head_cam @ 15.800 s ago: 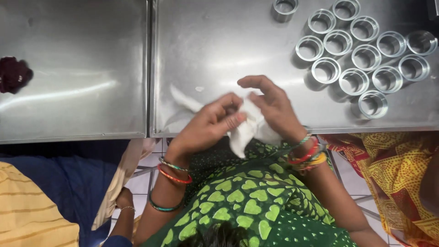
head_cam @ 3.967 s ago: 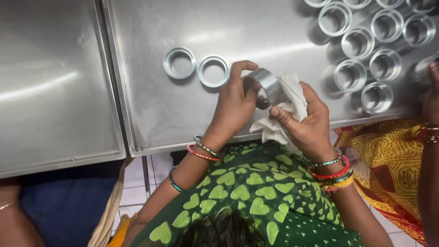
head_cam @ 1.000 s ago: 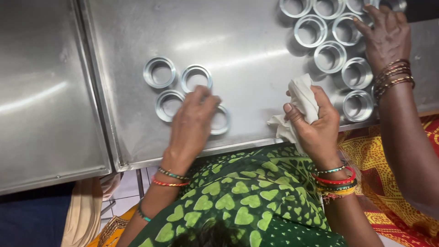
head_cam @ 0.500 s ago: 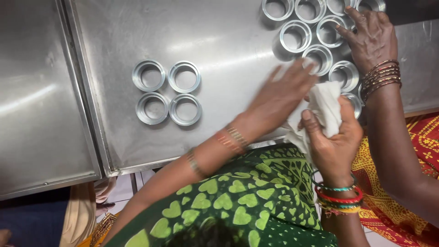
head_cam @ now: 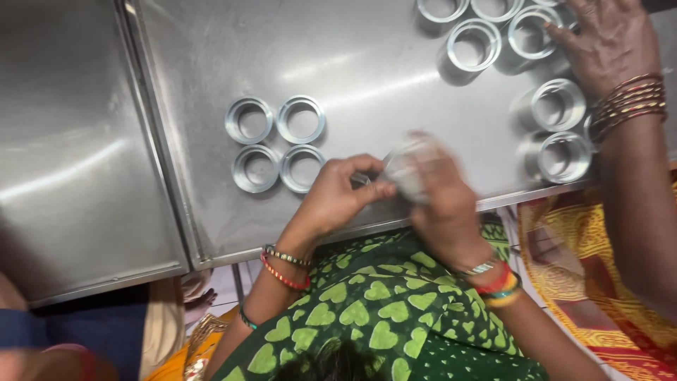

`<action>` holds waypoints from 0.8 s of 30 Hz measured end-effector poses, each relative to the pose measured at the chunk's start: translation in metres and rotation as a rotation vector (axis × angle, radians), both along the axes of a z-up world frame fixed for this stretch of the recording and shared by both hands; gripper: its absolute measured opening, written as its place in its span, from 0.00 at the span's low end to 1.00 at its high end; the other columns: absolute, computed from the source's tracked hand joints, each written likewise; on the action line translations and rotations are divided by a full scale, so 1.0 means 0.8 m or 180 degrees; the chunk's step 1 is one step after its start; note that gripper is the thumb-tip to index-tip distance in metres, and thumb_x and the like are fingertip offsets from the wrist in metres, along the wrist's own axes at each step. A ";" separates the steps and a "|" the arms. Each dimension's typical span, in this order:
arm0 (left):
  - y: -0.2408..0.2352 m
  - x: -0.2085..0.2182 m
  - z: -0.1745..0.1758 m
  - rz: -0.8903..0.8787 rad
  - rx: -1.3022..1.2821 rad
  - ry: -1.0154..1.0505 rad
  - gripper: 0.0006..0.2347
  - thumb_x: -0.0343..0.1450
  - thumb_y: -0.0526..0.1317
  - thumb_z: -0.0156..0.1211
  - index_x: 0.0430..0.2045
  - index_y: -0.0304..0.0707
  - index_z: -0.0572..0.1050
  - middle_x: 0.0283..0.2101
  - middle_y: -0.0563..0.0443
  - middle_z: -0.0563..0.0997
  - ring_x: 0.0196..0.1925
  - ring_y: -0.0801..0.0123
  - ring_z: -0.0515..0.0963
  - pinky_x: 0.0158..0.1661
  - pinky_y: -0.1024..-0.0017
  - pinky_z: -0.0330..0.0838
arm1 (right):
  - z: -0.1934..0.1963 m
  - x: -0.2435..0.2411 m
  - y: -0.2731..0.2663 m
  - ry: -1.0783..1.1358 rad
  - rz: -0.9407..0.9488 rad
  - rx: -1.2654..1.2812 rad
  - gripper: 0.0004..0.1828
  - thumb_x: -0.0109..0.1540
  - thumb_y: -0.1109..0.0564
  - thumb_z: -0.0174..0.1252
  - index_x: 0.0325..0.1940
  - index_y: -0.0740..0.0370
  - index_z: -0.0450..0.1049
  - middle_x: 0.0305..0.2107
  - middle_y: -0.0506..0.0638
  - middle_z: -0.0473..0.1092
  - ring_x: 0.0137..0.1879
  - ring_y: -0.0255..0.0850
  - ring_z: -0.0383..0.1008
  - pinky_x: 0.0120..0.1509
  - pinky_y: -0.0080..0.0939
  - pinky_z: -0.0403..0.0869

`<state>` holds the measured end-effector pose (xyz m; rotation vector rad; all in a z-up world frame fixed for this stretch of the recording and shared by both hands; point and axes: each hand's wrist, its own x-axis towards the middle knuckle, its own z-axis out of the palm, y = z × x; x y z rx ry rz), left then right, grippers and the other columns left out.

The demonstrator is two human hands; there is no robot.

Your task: Cleaning and wiping cylindrical metal rings with a cloth on a metal workstation.

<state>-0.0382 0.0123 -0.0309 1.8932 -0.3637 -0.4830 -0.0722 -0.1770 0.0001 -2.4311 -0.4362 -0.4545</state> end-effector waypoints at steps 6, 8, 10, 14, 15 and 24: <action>0.028 -0.035 -0.010 0.0237 -0.1858 0.0673 0.13 0.66 0.36 0.73 0.43 0.36 0.82 0.46 0.52 0.83 0.52 0.72 0.78 0.56 0.71 0.74 | -0.050 0.012 0.016 0.0757 0.0547 0.1462 0.23 0.60 0.65 0.61 0.60 0.65 0.71 0.51 0.56 0.74 0.55 0.47 0.77 0.59 0.39 0.76; 0.029 -0.031 -0.004 0.0182 -0.1861 0.0203 0.12 0.67 0.34 0.74 0.43 0.34 0.82 0.48 0.49 0.81 0.55 0.71 0.77 0.57 0.69 0.73 | -0.051 0.014 0.013 0.1687 0.0398 0.2449 0.22 0.63 0.68 0.53 0.63 0.67 0.72 0.48 0.52 0.76 0.54 0.40 0.77 0.61 0.37 0.76; 0.027 -0.023 0.005 0.0072 -0.1367 -0.0393 0.12 0.66 0.37 0.74 0.41 0.34 0.83 0.48 0.48 0.84 0.56 0.70 0.75 0.58 0.70 0.72 | -0.043 0.016 0.008 0.3371 0.0159 0.3902 0.20 0.62 0.64 0.54 0.60 0.66 0.73 0.46 0.51 0.75 0.48 0.36 0.76 0.51 0.35 0.77; 0.017 -0.018 0.030 -0.0175 -0.1071 0.0634 0.14 0.65 0.43 0.72 0.41 0.38 0.82 0.41 0.59 0.79 0.44 0.74 0.76 0.47 0.74 0.72 | -0.019 -0.002 0.012 0.2131 0.0238 0.2245 0.25 0.60 0.67 0.51 0.63 0.66 0.71 0.47 0.50 0.76 0.51 0.35 0.76 0.52 0.35 0.77; 0.015 -0.018 0.030 -0.0119 -0.1042 0.1035 0.14 0.65 0.45 0.71 0.40 0.40 0.82 0.38 0.60 0.81 0.41 0.74 0.75 0.44 0.74 0.71 | -0.002 -0.004 0.018 0.0966 0.0247 0.0988 0.22 0.60 0.65 0.58 0.60 0.66 0.72 0.48 0.53 0.75 0.52 0.41 0.76 0.53 0.38 0.76; 0.018 -0.016 0.027 -0.0329 -0.1181 -0.0366 0.13 0.68 0.45 0.71 0.38 0.36 0.83 0.38 0.54 0.83 0.45 0.69 0.75 0.49 0.70 0.71 | -0.050 0.001 -0.003 0.2975 -0.0004 0.3831 0.23 0.62 0.66 0.49 0.61 0.70 0.71 0.42 0.50 0.75 0.41 0.32 0.75 0.43 0.31 0.75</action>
